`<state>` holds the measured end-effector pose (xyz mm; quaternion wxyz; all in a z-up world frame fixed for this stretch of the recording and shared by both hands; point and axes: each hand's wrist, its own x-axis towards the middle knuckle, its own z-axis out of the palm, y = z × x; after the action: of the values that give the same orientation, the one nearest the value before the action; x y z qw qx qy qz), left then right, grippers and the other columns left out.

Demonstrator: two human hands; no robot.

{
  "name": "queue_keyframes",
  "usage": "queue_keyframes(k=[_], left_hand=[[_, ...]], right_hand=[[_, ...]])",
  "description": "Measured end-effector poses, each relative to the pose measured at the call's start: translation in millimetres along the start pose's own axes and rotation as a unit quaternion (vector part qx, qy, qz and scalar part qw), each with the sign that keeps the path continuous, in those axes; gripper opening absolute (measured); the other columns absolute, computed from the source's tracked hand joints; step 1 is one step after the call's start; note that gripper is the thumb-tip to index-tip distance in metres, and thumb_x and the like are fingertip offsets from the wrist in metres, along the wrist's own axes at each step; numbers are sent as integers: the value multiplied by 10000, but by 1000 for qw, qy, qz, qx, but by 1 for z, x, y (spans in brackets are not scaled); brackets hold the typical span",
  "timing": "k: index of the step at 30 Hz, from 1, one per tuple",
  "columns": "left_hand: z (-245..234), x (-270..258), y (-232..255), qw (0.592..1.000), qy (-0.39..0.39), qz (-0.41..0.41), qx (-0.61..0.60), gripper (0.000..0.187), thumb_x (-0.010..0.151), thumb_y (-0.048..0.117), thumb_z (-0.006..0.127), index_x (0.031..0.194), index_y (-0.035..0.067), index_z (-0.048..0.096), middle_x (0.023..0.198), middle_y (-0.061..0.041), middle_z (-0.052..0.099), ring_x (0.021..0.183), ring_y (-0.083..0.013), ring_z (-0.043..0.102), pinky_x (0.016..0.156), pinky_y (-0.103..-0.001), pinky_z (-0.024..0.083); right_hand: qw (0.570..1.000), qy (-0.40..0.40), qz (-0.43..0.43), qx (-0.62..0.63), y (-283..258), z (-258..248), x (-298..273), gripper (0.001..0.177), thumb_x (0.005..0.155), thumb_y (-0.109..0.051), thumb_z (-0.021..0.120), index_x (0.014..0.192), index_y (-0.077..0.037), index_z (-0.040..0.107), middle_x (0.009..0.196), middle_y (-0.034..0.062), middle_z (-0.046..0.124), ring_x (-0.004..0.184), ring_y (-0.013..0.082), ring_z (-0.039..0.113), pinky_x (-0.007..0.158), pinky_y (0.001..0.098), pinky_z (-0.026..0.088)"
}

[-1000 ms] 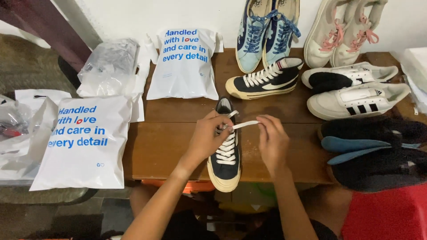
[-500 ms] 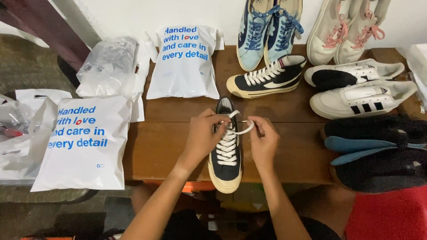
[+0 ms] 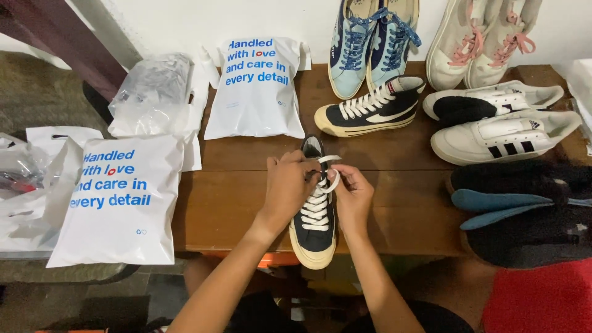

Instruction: Lacing a sneaker and organizing various pairs of shoes on a workbench, including inserting insoles.

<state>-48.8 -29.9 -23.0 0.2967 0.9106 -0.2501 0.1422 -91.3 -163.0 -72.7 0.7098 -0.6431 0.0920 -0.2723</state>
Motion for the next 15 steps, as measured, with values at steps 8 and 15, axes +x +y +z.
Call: queue_keyframes(k=[8,15], left_hand=[[-6,13,-9,994,-50,50,78,89,858,165,768,927,214,799,802,-32,630,760,-249,615,833,-426,350],[-9,22,-22,986,-93,73,114,79,885,155,738,942,180,785,821,-10,641,790,-233,629,846,-415,361]], right_hand=[[968,-170,-125,-138,-7,-33,31,256,908,-33,728,1137,-137,771,1018,60,737,1001,198,685,909,373,543],[792,-385,-363,-304,-49,-33,70,438,866,131,604,1248,-66,689,1106,200,661,1042,429,635,918,523,532]])
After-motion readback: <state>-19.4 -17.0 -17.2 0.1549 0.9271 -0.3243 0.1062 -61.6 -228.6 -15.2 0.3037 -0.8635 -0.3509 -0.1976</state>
